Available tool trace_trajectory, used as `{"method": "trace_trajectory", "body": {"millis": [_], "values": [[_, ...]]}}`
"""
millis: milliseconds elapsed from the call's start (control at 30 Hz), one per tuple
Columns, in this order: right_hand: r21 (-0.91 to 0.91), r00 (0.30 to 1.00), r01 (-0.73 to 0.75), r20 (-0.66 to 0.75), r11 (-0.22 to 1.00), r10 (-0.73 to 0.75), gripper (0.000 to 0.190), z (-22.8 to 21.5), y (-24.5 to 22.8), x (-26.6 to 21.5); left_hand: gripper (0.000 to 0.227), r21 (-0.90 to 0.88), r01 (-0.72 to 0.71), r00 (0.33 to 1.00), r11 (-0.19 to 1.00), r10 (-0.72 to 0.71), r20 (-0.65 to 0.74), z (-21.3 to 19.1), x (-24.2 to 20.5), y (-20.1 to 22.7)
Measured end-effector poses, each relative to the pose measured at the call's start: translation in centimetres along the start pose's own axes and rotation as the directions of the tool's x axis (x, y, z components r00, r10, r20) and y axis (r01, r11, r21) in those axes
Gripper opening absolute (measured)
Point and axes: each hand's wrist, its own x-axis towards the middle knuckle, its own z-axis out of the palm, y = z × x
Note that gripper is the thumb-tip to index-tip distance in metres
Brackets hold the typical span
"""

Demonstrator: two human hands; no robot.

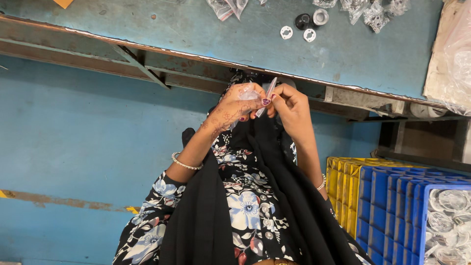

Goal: The person places small black and white plastic components into clear plastic bags on a blue workbench. They seal each bag and place it into a cardboard box. The person repeats this process for several items, organizing them into the box.

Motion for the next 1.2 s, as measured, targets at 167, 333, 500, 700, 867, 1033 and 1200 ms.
{"method": "trace_trajectory", "body": {"millis": [167,333,500,700,867,1033,1200], "values": [[0.021,0.995,-0.048,0.088,0.999,0.046,0.017,-0.2,0.0,-0.3,0.010,0.050,-0.053,0.997,0.997,0.050,0.051,0.3,-0.4,0.3],[0.070,0.998,0.022,0.052,0.997,-0.025,0.020,0.2,0.1,-0.7,0.009,-0.094,-0.003,0.998,0.996,0.008,0.055,0.3,-0.1,-0.3],[0.145,0.996,0.069,-0.071,0.987,-0.059,0.021,1.1,1.3,-0.9,0.010,-0.308,0.028,1.000,0.951,-0.024,0.017,0.4,0.3,-1.6],[0.190,0.992,0.106,-0.088,0.976,-0.091,0.020,1.0,1.9,-1.8,0.008,-0.133,-0.169,0.968,0.977,0.139,-0.207,-1.1,-0.3,-1.6],[-0.023,0.991,-0.025,-0.132,0.999,0.021,0.014,1.9,1.6,-2.5,0.013,0.698,-0.214,0.871,0.683,0.457,-0.180,-1.2,-2.3,-2.1],[-0.438,0.973,0.107,-0.139,0.893,-0.185,0.015,2.1,1.8,-3.9,0.018,0.740,-0.053,0.897,0.670,0.358,-0.260,0.0,-2.5,-3.5],[-0.659,0.977,0.205,0.093,0.723,-0.191,0.032,1.3,4.9,-4.3,0.019,0.778,-0.123,0.921,0.616,0.362,-0.142,1.0,-2.1,-4.8]]}}
